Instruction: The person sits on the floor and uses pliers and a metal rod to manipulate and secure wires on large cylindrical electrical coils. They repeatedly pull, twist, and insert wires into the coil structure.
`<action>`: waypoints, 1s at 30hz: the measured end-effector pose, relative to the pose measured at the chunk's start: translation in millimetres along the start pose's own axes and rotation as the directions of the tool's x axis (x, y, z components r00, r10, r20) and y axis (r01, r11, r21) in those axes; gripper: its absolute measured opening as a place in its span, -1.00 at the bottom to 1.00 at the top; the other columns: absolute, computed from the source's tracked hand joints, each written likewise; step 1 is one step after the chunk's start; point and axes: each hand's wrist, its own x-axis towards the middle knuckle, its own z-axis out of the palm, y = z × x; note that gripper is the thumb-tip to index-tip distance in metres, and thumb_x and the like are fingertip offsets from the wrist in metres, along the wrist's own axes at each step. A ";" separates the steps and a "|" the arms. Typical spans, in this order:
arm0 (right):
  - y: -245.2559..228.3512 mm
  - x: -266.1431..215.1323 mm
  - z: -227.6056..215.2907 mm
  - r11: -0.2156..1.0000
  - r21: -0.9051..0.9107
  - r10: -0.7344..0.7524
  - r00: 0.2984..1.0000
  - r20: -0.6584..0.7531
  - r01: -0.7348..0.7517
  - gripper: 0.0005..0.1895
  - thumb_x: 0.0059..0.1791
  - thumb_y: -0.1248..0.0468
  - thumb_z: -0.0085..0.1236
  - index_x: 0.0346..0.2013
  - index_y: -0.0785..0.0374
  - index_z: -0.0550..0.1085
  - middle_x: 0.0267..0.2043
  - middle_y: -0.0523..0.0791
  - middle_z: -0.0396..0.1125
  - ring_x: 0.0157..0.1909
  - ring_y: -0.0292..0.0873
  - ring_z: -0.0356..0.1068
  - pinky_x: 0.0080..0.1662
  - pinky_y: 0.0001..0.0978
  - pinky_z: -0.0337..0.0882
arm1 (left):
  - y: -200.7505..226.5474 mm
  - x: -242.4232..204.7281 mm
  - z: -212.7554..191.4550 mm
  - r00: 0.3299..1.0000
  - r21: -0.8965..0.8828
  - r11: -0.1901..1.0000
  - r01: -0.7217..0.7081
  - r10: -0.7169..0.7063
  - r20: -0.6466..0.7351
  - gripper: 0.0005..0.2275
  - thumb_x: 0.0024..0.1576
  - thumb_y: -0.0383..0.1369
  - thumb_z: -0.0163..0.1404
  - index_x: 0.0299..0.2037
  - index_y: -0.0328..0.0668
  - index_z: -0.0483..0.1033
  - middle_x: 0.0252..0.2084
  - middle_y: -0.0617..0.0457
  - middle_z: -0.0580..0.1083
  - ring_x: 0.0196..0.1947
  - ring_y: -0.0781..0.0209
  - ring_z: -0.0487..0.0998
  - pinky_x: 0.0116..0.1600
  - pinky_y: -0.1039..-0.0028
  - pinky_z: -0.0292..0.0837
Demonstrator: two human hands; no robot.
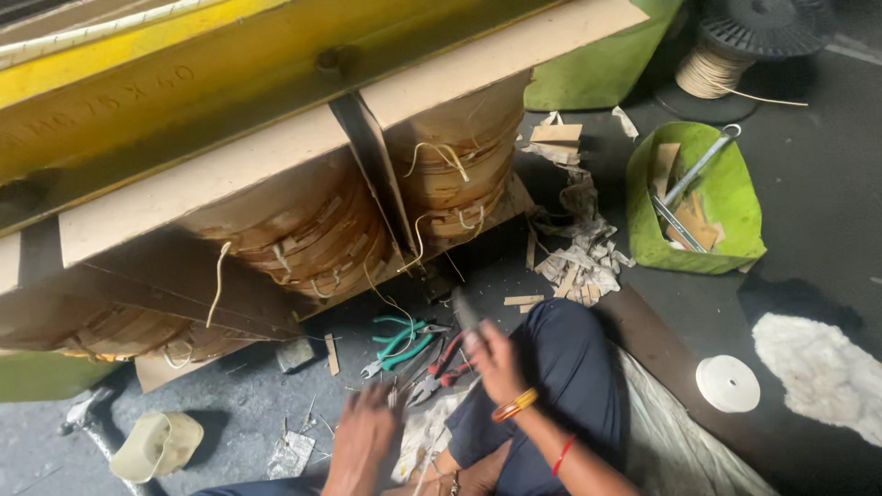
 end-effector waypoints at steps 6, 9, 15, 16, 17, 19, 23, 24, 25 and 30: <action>-77.2 57.9 -58.7 0.979 -0.197 -0.092 0.977 -0.194 0.053 -0.78 0.15 0.27 -0.11 -0.21 0.31 0.48 -0.52 -0.21 0.32 -0.53 -0.34 0.25 -0.45 -0.42 0.28 | 147.7 58.4 -138.5 0.543 0.536 0.750 -0.387 0.655 -0.525 -0.47 -0.03 -0.37 -0.04 0.20 -0.44 0.46 0.24 -0.22 0.47 0.32 -0.13 0.37 0.34 0.08 0.26; -108.2 77.4 -73.4 0.891 -0.378 -0.316 0.942 -0.113 0.253 -0.82 0.15 0.30 -0.12 -0.15 0.31 0.45 -0.46 -0.17 0.40 -0.51 -0.25 0.37 -0.40 -0.36 0.37 | 166.6 90.9 -144.3 0.811 0.629 0.770 0.105 0.300 -0.503 -0.53 0.08 -0.37 -0.03 0.21 -0.41 0.55 0.07 -0.15 0.51 0.06 0.01 0.48 0.26 0.17 0.28; -138.2 110.2 -71.4 0.738 -0.555 -0.428 0.902 0.054 0.384 -0.88 0.10 0.32 0.05 -0.12 0.30 0.48 -0.48 0.00 0.37 -0.46 0.06 0.41 -0.37 -0.16 0.35 | 121.2 89.6 -80.8 0.978 -0.234 0.971 0.045 -0.090 -0.187 -0.80 0.23 -0.34 -0.11 -0.17 -0.21 0.60 -0.30 -0.10 0.56 -0.25 -0.01 0.58 -0.11 0.22 0.46; -139.7 115.5 -69.8 0.689 -0.576 -0.471 0.876 0.105 0.440 -0.89 0.09 0.35 0.05 -0.13 0.31 0.48 -0.45 0.01 0.38 -0.44 0.08 0.42 -0.37 -0.14 0.35 | 115.7 88.9 -72.6 0.955 -0.517 0.856 -0.001 -0.152 -0.254 -0.76 0.27 -0.33 -0.13 -0.17 -0.28 0.60 -0.37 -0.07 0.55 -0.34 0.05 0.57 -0.18 0.28 0.47; -141.1 119.8 -67.3 0.637 -0.592 -0.510 0.846 0.157 0.494 -0.90 0.08 0.37 0.05 -0.13 0.32 0.47 -0.42 0.02 0.38 -0.41 0.11 0.42 -0.37 -0.13 0.34 | 111.1 88.3 -67.5 0.925 -0.745 0.663 -0.072 -0.234 -0.298 -0.72 0.30 -0.31 -0.16 -0.16 -0.36 0.59 -0.44 -0.05 0.54 -0.43 0.10 0.57 -0.24 0.34 0.47; -146.9 132.8 -63.1 0.672 -0.522 -0.501 0.841 0.203 0.526 -0.93 0.06 0.43 0.00 -0.18 0.32 0.43 -0.39 -0.01 0.37 -0.36 0.06 0.44 -0.32 -0.15 0.39 | 106.4 97.5 -67.1 0.978 -0.995 0.100 0.023 -0.207 0.002 -0.65 0.27 -0.22 -0.23 -0.02 -0.31 0.53 -0.40 0.01 0.60 -0.41 0.21 0.59 -0.21 0.43 0.50; -154.6 131.7 -51.3 0.577 -0.487 -0.604 0.744 0.286 0.656 -0.87 0.01 0.48 -0.04 -0.18 0.32 0.43 -0.30 -0.01 0.38 -0.26 0.07 0.45 -0.23 -0.15 0.44 | 106.8 97.8 -66.0 0.982 -0.978 -0.156 0.138 0.148 0.115 -0.66 0.27 -0.43 0.01 0.20 -0.51 0.45 -0.41 0.07 0.49 -0.43 0.32 0.48 -0.25 0.50 0.40; -156.4 130.2 -49.5 0.543 -0.530 -0.593 0.744 0.308 0.651 -0.93 0.02 0.45 0.01 -0.22 0.31 0.43 -0.32 -0.01 0.39 -0.26 0.08 0.45 -0.25 -0.14 0.42 | 108.7 97.1 -64.2 0.984 -0.968 -0.220 0.118 0.154 0.085 -0.69 0.31 -0.40 -0.01 0.18 -0.49 0.47 -0.46 0.18 0.43 -0.48 0.42 0.40 -0.34 0.56 0.30; -157.7 129.1 -48.7 0.506 -0.571 -0.581 0.745 0.328 0.646 -1.00 0.04 0.43 0.06 -0.26 0.31 0.42 -0.33 -0.01 0.39 -0.27 0.08 0.45 -0.26 -0.13 0.41 | 111.3 94.1 -59.9 0.986 -0.954 -0.283 0.097 0.158 0.054 -0.70 0.34 -0.37 -0.03 0.16 -0.48 0.50 -0.52 0.27 0.36 -0.54 0.51 0.33 -0.42 0.62 0.20; -152.2 140.9 -50.7 0.253 -0.653 -0.604 0.644 0.470 0.714 -0.96 -0.02 0.39 0.15 -0.29 0.27 0.47 -0.37 -0.04 0.41 -0.31 0.03 0.46 -0.30 -0.15 0.42 | 123.1 74.3 -15.3 0.939 -0.911 0.413 -0.016 -0.306 -0.156 -0.77 0.34 -0.38 -0.13 -0.02 -0.20 0.63 -0.62 0.11 0.29 -0.64 0.30 0.27 -0.48 0.41 0.14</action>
